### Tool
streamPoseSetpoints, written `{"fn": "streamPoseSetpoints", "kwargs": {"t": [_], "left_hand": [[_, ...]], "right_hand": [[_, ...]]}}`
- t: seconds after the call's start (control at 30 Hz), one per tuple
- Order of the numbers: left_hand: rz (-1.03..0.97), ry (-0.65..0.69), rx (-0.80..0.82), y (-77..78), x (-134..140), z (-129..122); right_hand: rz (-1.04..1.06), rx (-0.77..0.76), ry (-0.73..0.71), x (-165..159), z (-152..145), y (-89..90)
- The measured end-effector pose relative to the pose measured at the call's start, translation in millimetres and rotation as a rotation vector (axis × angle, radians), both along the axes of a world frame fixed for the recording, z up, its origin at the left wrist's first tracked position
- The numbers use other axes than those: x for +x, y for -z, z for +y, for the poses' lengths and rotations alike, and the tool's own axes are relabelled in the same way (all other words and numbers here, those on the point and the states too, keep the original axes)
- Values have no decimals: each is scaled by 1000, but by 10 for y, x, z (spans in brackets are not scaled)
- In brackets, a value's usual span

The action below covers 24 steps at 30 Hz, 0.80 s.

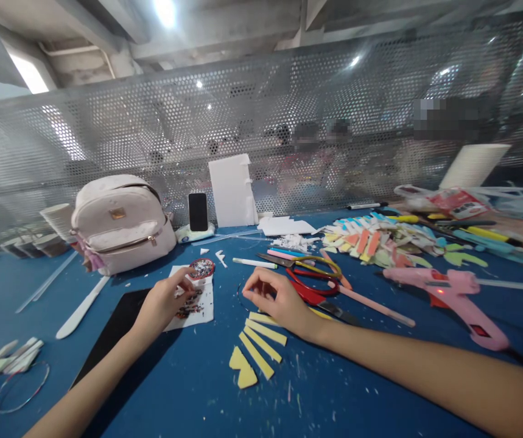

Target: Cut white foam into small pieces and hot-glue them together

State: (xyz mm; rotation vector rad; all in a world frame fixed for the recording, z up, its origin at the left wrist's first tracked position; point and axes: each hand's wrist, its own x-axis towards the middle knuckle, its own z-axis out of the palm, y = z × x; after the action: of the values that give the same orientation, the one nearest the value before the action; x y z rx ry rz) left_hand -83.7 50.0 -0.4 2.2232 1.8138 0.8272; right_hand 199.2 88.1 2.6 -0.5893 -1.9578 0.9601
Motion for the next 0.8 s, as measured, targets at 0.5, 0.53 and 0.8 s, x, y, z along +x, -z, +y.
{"fn": "streamPoseSetpoints", "kwargs": {"t": [0.5,0.53,0.8], "left_hand": [[153,-15,11,-90,125,-3],[152,-6,14,-84,127,2],[51,30,69,-59,78,-1]], "right_hand": [[-9,2,-4,-7,9,9],[-7,3,-2,-8,9,8],[-13,4,7,-3,5,2]]}}
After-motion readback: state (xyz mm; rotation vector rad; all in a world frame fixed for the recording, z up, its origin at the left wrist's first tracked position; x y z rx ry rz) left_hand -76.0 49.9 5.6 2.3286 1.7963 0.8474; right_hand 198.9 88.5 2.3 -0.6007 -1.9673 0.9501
